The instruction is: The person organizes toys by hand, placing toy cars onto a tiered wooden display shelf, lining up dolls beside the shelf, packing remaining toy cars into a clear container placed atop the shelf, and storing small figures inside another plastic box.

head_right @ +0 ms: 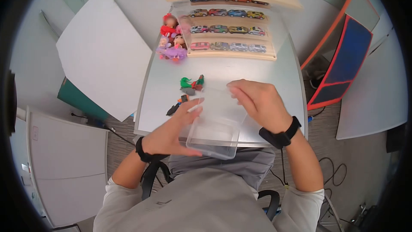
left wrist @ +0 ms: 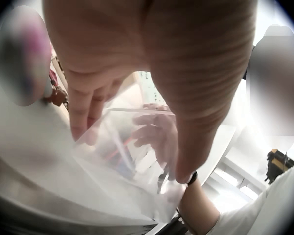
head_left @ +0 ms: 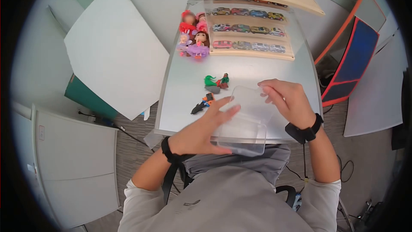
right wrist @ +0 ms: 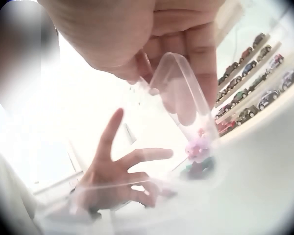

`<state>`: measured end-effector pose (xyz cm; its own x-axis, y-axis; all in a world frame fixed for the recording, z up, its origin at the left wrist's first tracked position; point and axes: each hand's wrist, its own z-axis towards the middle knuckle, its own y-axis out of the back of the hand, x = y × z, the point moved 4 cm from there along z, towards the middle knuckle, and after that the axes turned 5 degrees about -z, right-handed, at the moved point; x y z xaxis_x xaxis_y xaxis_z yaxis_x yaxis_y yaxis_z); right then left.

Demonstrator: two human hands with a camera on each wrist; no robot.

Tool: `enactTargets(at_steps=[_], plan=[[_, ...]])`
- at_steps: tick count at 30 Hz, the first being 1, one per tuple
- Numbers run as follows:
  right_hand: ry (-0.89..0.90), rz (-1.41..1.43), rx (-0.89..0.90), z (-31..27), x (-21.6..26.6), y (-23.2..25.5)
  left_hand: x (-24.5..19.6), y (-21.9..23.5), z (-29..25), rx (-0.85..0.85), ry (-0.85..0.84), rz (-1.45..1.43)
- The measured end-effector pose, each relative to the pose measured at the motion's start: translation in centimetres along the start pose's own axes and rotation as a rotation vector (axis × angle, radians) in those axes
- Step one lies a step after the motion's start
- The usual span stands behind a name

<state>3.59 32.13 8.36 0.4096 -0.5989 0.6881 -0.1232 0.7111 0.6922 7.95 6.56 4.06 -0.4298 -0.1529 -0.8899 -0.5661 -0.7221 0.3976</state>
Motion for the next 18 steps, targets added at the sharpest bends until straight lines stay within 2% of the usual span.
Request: enactTargets(at_steps=[1,2,3,4,6,9,10,11,12,14,15,17,18], plan=[[0.004,0.009,-0.001,0.6,-0.3,-0.3,-1.0,0.1,-0.9,0.025,-0.091,0.136],[0.0,0.073,0.076,1.1,-0.7,-1.1,-1.0,0.1,-1.9,0.109,0.062,0.113],[-0.002,0.135,0.154,1.7,-1.2,-2.0,-1.4,0.4,-2.8,0.107,0.068,0.119],[0.004,0.14,0.155,2.4,-1.6,-2.5,-1.7,1.0,-3.6,0.066,0.079,0.114],[0.191,0.125,0.268,3.6,-1.5,-4.3,-2.5,2.8,-5.4,0.03,0.094,0.113],[0.258,0.278,0.222,6.0,-0.8,-6.6,-3.5,6.5,-9.6,0.066,0.162,0.155],[0.255,0.28,0.211,6.3,0.2,-7.3,-3.8,8.1,-11.4,-0.072,0.124,0.171],[0.294,0.008,0.218,6.3,1.6,-8.5,-4.2,9.3,-12.4,-0.212,0.085,0.185],[0.329,-0.265,0.225,6.2,2.8,-9.7,-4.3,9.9,-12.6,-0.204,0.084,0.185],[0.379,-0.363,0.286,6.0,4.4,-12.9,-4.8,11.5,-13.0,-0.465,0.137,0.205],[0.435,-0.466,0.349,5.7,4.6,-14.5,-4.5,11.6,-12.7,-0.466,0.133,0.208],[0.471,-0.5,0.319,5.6,4.2,-16.4,-2.7,12.3,-11.7,-0.609,0.186,0.251],[0.498,-0.528,0.296,5.4,4.0,-17.0,-2.0,12.4,-11.4,-0.589,0.218,0.273]])
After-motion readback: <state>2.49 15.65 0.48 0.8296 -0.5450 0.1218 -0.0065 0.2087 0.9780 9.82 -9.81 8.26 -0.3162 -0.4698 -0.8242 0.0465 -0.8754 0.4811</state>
